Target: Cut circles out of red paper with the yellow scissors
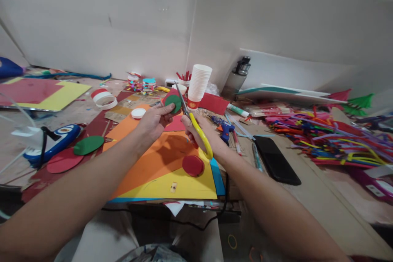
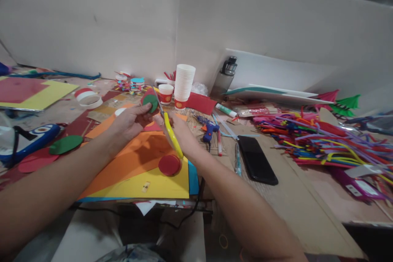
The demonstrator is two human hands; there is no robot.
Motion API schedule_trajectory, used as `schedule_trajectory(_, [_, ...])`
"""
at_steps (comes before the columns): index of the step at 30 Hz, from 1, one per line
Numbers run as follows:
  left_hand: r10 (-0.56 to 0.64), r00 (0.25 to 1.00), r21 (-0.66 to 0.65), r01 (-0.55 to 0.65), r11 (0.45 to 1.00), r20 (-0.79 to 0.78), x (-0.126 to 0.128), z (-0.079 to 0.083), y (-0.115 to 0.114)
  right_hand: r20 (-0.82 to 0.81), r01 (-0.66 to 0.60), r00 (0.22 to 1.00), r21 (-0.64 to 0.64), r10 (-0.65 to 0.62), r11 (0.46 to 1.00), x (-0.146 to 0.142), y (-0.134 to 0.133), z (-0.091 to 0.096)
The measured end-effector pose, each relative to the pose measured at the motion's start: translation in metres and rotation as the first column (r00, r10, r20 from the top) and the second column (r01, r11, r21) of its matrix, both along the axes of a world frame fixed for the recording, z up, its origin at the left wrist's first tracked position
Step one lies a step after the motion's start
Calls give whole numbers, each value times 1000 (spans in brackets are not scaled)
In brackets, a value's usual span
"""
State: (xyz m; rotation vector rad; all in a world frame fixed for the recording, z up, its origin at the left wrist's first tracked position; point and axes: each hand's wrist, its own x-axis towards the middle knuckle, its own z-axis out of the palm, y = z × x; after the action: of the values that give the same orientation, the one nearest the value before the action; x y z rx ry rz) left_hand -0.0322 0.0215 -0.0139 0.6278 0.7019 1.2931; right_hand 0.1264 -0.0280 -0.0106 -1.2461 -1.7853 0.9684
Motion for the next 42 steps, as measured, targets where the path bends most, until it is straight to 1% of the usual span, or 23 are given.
schedule_trajectory(2, [-43, 999, -17, 44, 999, 20, -1, 2, 0, -34, -42, 999, -68, 40, 997, 0, -2, 5])
schedule_trajectory(4, [-70, 997, -18, 71, 997, 18, -1, 3, 0, -40, -45, 998, -99, 41, 994, 0, -4, 9])
schedule_trajectory(7, [-44, 999, 9, 44, 999, -21, -1, 4, -1, 5, -16, 1000, -37, 16, 999, 1, -5, 11])
schedule_trajectory(9, [-23, 998, 39, 25, 999, -57, -1, 3, -2, 34, -18, 999, 8, 18, 1000, 2, -4, 12])
schedule_trajectory(12, [-12, 994, 91, 22, 996, -108, -2, 2, -2, 59, -10, 998, 52, 7, 999, 4, -2, 10])
schedule_trajectory(15, [-7, 993, 114, 21, 993, -122, -3, 2, -1, 75, -2, 997, 84, -4, 996, 5, 0, 9])
schedule_trajectory(24, [-23, 991, 108, 38, 993, -129, -5, 7, -2, 89, 12, 996, 100, -21, 995, 8, 1, 7])
schedule_trajectory(31, [-46, 994, 109, 57, 992, -100, -4, 8, -1, 81, -30, 997, 154, 17, 988, 5, -2, 14])
schedule_trajectory(36, [-46, 994, 123, 58, 991, -98, -5, 8, -2, 119, -9, 993, 130, -7, 991, 5, -3, 15])
schedule_trajectory(42, [-68, 985, 123, 88, 988, -156, -7, 11, -1, 170, -20, 985, 150, -6, 988, 9, 0, 12])
